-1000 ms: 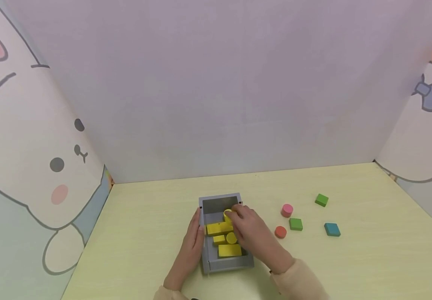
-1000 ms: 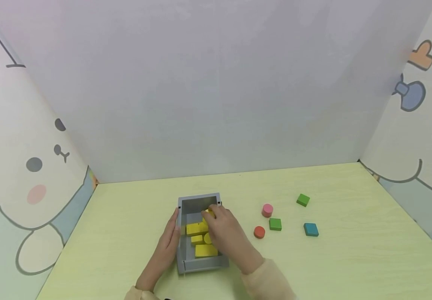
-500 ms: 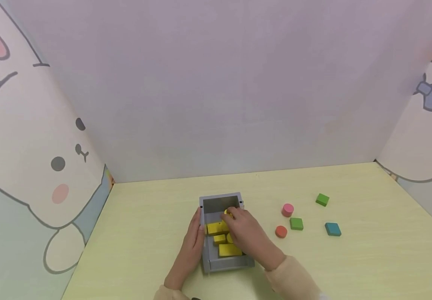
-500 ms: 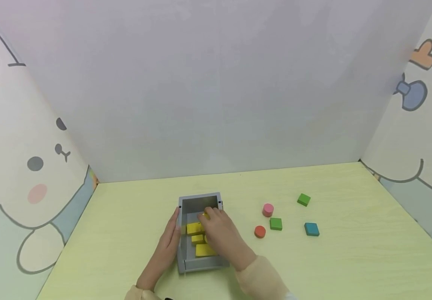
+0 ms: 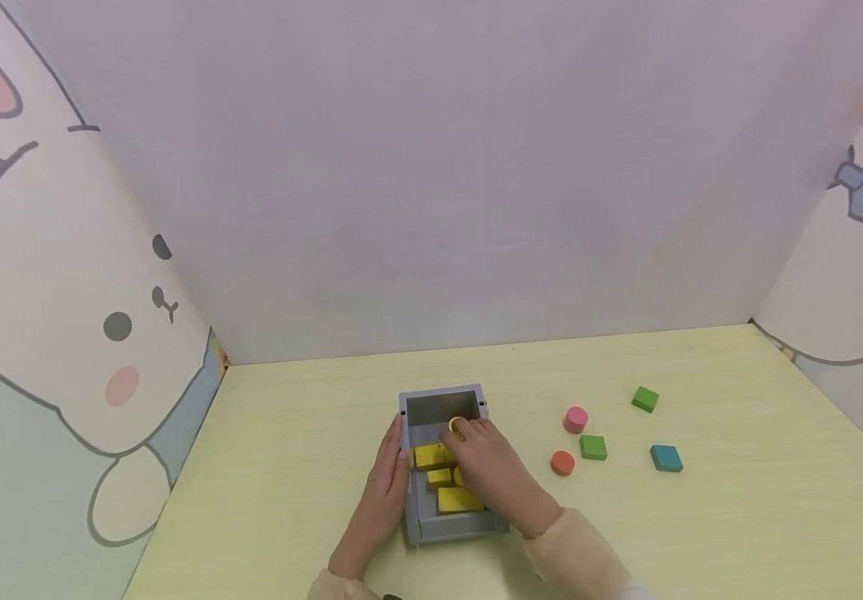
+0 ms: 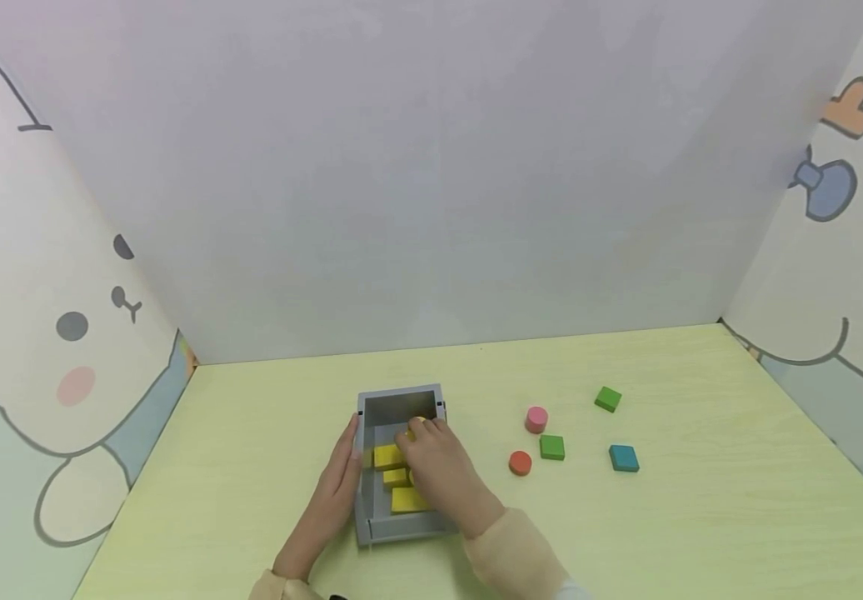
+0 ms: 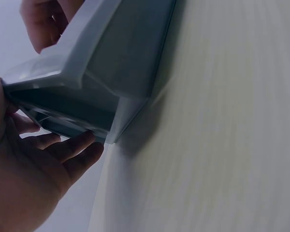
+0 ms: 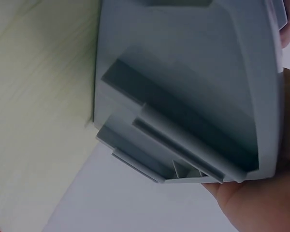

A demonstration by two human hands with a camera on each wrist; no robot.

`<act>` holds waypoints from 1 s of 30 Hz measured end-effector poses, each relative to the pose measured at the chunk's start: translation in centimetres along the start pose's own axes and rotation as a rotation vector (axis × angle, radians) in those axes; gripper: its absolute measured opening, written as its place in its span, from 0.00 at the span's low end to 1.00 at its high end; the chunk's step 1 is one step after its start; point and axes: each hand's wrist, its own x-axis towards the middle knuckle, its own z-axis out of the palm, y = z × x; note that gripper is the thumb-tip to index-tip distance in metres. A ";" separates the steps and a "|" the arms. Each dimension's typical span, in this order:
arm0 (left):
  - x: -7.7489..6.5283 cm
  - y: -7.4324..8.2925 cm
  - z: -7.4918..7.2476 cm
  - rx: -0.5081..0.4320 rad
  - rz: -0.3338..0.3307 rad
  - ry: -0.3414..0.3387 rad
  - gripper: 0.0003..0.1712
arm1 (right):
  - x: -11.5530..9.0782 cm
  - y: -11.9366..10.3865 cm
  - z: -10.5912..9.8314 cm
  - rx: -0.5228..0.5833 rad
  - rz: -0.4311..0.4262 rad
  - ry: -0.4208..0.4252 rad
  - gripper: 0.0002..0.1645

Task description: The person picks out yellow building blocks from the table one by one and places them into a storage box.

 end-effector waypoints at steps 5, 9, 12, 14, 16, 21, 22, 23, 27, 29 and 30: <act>0.1 -1.6 0.4 0.008 0.015 0.006 0.28 | -0.1 0.0 0.2 -0.025 -0.012 0.006 0.12; 0.1 -1.6 0.4 0.000 0.001 0.006 0.29 | -0.1 0.0 0.4 -0.045 -0.013 -0.007 0.12; 0.1 -1.4 0.4 0.002 -0.010 0.003 0.29 | -0.1 0.0 0.5 -0.057 -0.009 -0.027 0.12; 0.1 -1.4 0.4 0.004 -0.015 0.001 0.29 | -0.1 -0.1 0.5 -0.064 -0.006 -0.039 0.11; 0.1 -1.4 0.4 0.004 -0.017 -0.002 0.29 | -0.1 -0.1 0.4 -0.065 -0.004 -0.049 0.11; 0.1 -1.3 0.5 0.000 -0.025 -0.009 0.29 | -0.1 -0.1 0.3 -0.065 0.005 -0.078 0.13; 0.1 -1.3 0.5 0.000 -0.025 -0.009 0.29 | -0.1 -0.2 0.3 -0.064 0.006 -0.080 0.13; 0.1 -1.3 0.4 0.001 -0.026 -0.008 0.29 | -0.1 -0.2 0.3 -0.063 0.008 -0.080 0.14; 0.0 -1.4 0.4 0.011 -0.022 -0.003 0.29 | -0.2 -0.2 0.3 -0.040 0.012 -0.060 0.15; 0.0 -1.4 0.4 0.014 -0.022 -0.001 0.29 | -0.3 -0.3 0.2 -0.023 0.014 -0.042 0.15; 0.0 -1.5 0.3 0.015 -0.024 0.000 0.29 | -0.4 -0.3 0.2 -0.017 0.015 -0.031 0.15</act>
